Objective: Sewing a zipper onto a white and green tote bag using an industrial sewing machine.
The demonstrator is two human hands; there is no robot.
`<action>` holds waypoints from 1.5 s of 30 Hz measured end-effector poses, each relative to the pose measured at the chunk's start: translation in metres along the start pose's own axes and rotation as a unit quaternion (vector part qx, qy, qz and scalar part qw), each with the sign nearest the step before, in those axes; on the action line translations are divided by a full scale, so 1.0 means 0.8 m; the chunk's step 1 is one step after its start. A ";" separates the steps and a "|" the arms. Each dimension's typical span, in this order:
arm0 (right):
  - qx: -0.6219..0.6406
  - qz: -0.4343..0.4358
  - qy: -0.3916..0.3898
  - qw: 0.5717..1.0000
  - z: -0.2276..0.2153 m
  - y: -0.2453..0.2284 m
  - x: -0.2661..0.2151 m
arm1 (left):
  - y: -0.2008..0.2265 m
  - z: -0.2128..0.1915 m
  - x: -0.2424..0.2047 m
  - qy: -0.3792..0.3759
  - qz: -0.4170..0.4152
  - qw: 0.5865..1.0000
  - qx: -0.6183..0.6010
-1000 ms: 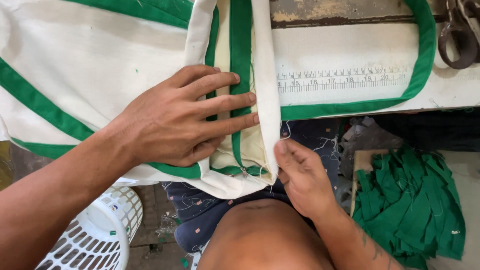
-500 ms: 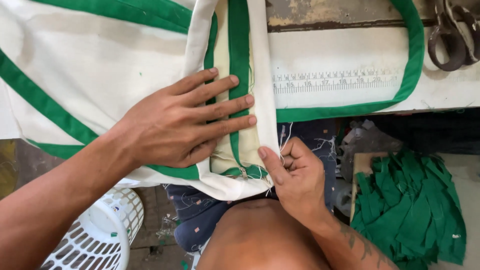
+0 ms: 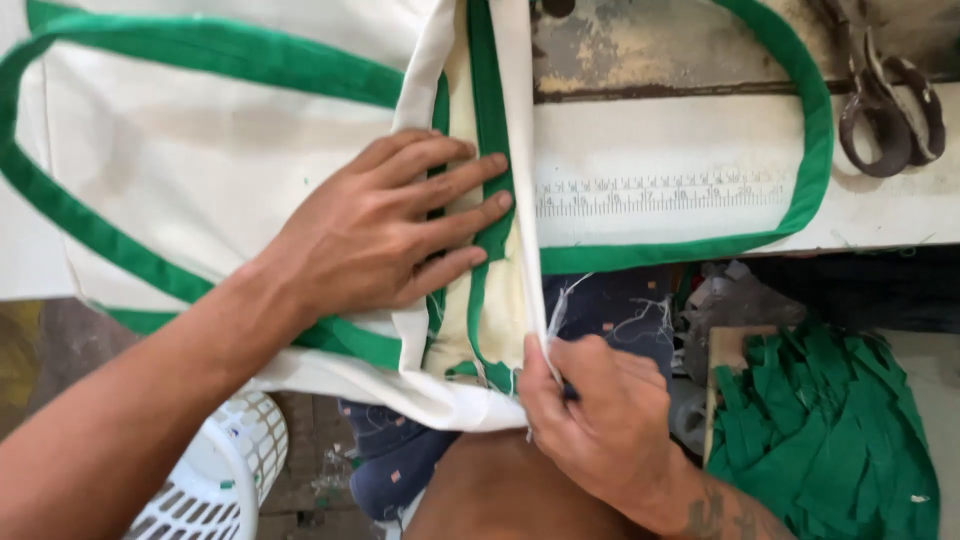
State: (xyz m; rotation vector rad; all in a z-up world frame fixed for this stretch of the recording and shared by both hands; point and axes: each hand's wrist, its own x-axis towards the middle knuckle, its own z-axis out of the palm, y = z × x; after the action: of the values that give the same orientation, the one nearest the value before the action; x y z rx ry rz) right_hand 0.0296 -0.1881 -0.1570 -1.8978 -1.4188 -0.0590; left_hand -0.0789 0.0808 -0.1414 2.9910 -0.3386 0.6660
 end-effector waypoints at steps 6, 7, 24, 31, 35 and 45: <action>-0.209 -0.132 -0.162 0.955 0.003 0.001 0.020 | 0.001 -0.003 0.005 0.006 0.004 0.998 -0.058; -0.208 -0.127 -0.166 0.956 0.000 -0.004 0.017 | 0.006 -0.001 0.003 0.004 0.004 0.998 -0.065; -0.360 -0.176 -0.198 0.894 -0.001 -0.031 0.031 | 0.012 0.011 0.005 0.014 -0.066 0.995 -0.079; -0.083 0.194 -0.241 0.947 -0.013 0.020 0.013 | 0.013 0.008 0.006 0.005 -0.083 0.992 -0.098; 0.179 0.384 -0.289 0.859 -0.003 0.028 0.030 | 0.017 0.009 0.006 -0.004 -0.093 0.989 -0.117; 0.325 0.479 -0.218 0.785 -0.005 0.057 -0.007 | 0.017 0.009 0.004 -0.152 -0.110 0.982 0.007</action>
State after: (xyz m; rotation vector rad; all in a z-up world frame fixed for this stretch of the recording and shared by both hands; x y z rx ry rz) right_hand 0.0674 -0.1995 -0.1812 -1.8276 -0.4236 1.2605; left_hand -0.0763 0.0658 -0.1467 3.0772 -0.0112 0.1911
